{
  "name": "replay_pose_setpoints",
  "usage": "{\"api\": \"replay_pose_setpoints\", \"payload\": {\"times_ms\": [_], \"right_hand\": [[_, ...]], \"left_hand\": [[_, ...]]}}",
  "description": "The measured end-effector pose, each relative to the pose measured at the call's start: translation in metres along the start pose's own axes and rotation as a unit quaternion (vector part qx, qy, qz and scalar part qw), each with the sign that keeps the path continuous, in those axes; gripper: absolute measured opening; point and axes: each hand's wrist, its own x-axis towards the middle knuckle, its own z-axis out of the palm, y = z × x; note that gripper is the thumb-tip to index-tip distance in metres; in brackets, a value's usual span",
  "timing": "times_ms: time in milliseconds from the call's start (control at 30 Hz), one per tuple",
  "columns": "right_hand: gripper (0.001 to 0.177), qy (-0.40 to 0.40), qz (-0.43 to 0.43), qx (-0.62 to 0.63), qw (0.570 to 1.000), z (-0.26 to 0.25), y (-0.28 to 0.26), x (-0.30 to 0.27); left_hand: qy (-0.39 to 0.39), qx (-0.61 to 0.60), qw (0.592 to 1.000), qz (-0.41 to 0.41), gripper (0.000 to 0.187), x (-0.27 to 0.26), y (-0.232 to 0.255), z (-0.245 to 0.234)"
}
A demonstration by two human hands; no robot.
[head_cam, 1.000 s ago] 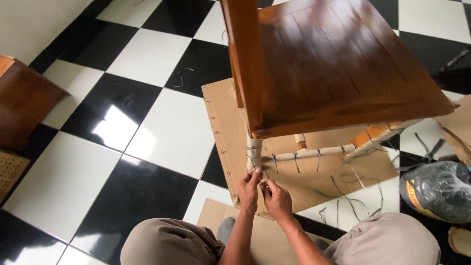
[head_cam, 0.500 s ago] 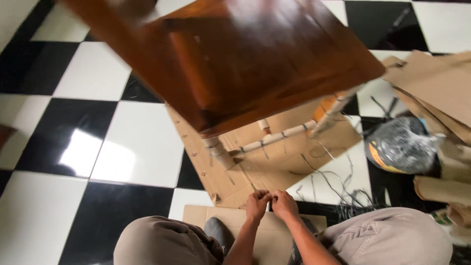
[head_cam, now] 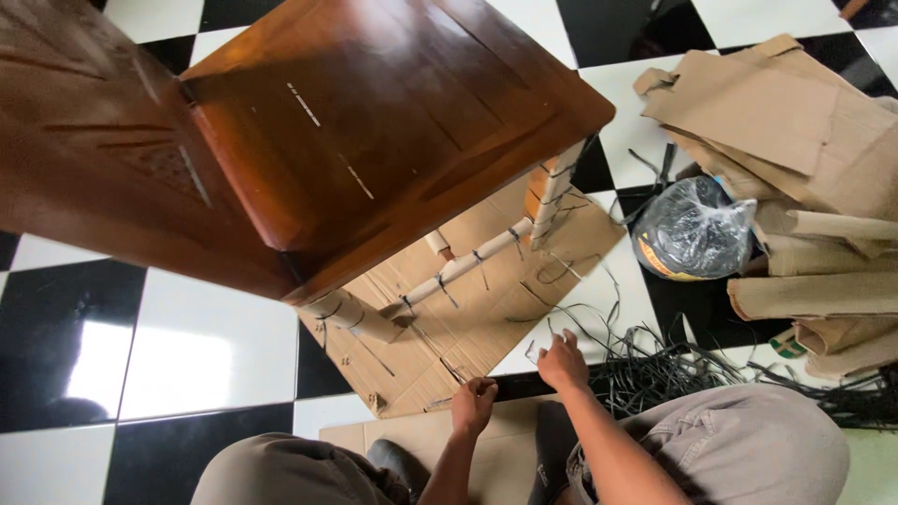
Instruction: Wrapping a wooden chair leg with protective paper and securing it with string
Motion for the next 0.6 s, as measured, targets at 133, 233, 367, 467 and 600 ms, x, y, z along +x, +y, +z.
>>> {"api": "replay_pose_setpoints", "payload": {"times_ms": [133, 233, 367, 467, 600], "right_hand": [[0.047, 0.034, 0.001, -0.009, 0.999, -0.012, 0.006, 0.008], [0.047, -0.039, 0.059, 0.000, 0.997, -0.032, 0.010, 0.003], [0.047, -0.004, 0.092, 0.043, 0.995, -0.020, 0.039, 0.021], [0.042, 0.029, 0.078, 0.049, 0.995, 0.005, 0.068, 0.040], [0.040, 0.097, 0.029, 0.073, 0.992, 0.014, 0.066, 0.036]], "left_hand": [[-0.010, -0.013, 1.000, -0.027, 0.028, -0.004, 0.006, -0.002], [-0.009, -0.019, 0.999, -0.024, 0.027, -0.005, 0.006, -0.002], [-0.015, 0.001, 1.000, -0.025, 0.028, -0.007, 0.018, -0.008], [-0.026, 0.003, 0.999, -0.026, 0.029, -0.007, 0.023, -0.005], [-0.009, 0.013, 1.000, -0.010, 0.031, -0.005, 0.026, 0.000]]}}
